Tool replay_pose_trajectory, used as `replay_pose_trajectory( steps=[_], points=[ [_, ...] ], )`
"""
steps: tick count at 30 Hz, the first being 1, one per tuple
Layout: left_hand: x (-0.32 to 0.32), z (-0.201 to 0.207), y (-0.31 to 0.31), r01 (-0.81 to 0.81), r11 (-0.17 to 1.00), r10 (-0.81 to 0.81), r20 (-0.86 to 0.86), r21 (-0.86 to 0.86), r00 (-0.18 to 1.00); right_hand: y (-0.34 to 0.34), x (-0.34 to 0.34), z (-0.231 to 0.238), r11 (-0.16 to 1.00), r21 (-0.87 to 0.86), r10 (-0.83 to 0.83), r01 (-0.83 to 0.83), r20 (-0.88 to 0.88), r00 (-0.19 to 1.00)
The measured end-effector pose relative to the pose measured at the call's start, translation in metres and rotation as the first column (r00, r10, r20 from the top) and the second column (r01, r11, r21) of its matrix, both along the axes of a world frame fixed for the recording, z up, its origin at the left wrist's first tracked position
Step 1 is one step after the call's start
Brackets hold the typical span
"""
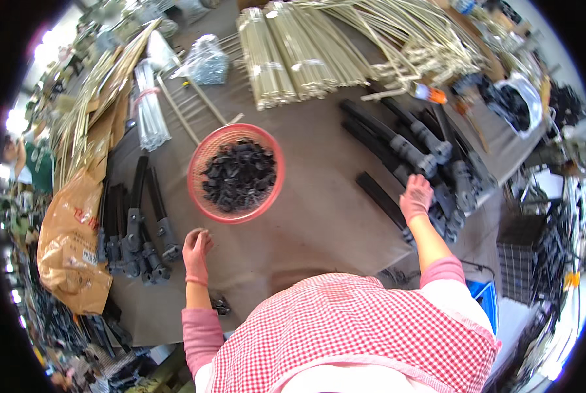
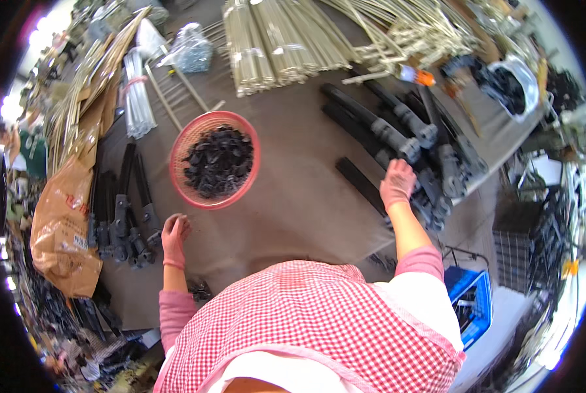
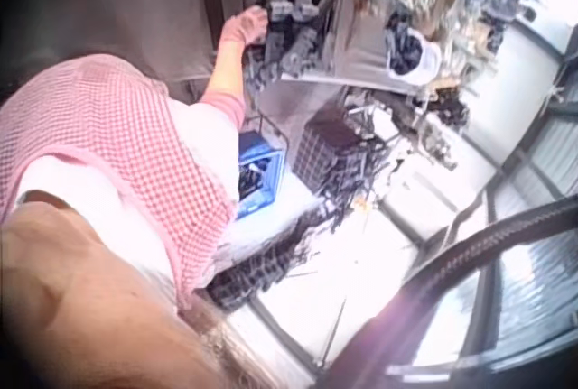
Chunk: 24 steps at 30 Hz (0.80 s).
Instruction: The person assembles metal rods with black plastic components at a factory workstation. They pick up rods and plastic parts, fit them together by hand, and place the assembled units on the table. The person also handles a red basket of small black parts and a white bag of components.
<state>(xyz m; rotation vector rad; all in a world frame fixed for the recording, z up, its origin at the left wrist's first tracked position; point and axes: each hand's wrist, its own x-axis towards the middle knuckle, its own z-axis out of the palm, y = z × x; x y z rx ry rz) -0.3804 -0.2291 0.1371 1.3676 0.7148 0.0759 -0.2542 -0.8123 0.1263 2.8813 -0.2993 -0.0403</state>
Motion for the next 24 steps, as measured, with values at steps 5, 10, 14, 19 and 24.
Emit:
replay_pose_trajectory(
  steps=[5,10,14,19,24],
  points=[
    [-0.061,0.011,-0.057,0.014,0.999,-0.013,0.035,-0.048,0.999,-0.022,-0.004,0.009,0.960,0.115,0.240,-0.254,0.122,0.963],
    [-0.121,0.038,-0.101,-0.075,0.996,0.075,0.001,-0.042,0.997,-0.034,0.056,0.016,0.907,0.166,0.322,-0.387,0.321,0.891],
    [-0.140,0.051,-0.124,-0.131,0.985,0.142,0.092,-0.116,0.986,-0.031,0.122,-0.006,0.900,0.427,0.156,-0.085,-0.135,0.978],
    [-0.184,0.065,-0.165,-0.119,0.991,0.127,0.137,-0.062,0.983,-0.012,0.099,0.011,0.304,0.951,0.264,0.056,-0.141,0.954],
    [-0.175,0.077,-0.195,-0.044,0.981,0.094,0.271,-0.188,0.958,0.122,0.002,0.073,-0.221,0.907,0.774,0.358,-0.060,0.630]
  ],
)
